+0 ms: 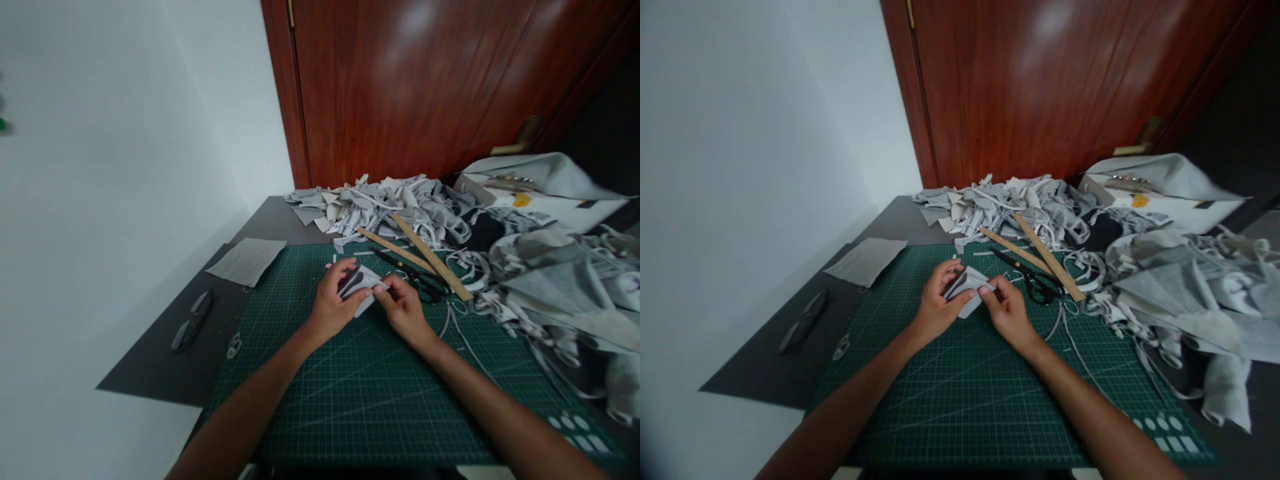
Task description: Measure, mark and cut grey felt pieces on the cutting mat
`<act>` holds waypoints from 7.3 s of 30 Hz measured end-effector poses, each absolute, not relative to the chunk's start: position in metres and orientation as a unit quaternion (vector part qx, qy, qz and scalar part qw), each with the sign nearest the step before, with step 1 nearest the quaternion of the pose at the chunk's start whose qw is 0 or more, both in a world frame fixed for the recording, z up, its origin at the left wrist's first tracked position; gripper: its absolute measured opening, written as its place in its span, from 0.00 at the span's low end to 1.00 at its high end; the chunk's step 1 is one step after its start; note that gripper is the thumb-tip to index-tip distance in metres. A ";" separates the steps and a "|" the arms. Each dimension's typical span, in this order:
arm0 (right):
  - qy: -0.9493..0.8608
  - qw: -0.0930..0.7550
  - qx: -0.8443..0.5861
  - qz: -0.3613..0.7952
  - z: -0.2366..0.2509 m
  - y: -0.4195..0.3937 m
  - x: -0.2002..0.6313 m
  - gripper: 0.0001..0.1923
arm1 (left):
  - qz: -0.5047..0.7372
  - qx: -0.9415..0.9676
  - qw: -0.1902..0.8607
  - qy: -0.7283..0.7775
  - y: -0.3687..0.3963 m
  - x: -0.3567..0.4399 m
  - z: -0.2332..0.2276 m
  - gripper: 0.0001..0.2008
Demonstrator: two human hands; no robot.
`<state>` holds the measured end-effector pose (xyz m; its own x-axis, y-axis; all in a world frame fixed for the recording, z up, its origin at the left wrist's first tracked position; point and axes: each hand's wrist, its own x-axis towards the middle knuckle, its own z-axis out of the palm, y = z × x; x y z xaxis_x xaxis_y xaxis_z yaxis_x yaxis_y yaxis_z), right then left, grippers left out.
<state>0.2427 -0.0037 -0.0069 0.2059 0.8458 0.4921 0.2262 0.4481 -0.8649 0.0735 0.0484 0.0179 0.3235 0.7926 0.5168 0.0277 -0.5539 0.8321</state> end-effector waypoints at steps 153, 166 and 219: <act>-0.389 0.754 -0.501 0.173 0.008 0.005 0.256 0.17 | 0.518 0.646 0.478 0.291 0.056 0.069 0.022 0.19; -0.388 0.756 -0.503 0.156 0.004 0.007 0.257 0.15 | 0.554 0.622 0.468 0.295 0.063 0.072 0.019 0.13; -0.378 0.724 -0.461 0.346 0.015 0.000 0.246 0.39 | 0.451 0.679 0.455 0.359 0.063 0.072 0.011 0.22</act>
<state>0.2455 -0.0003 0.0150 0.4736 0.8507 0.2280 -0.1524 0.3341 -0.9301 0.0723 0.0634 0.0113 0.3360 0.8980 0.2842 0.0772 -0.3269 0.9419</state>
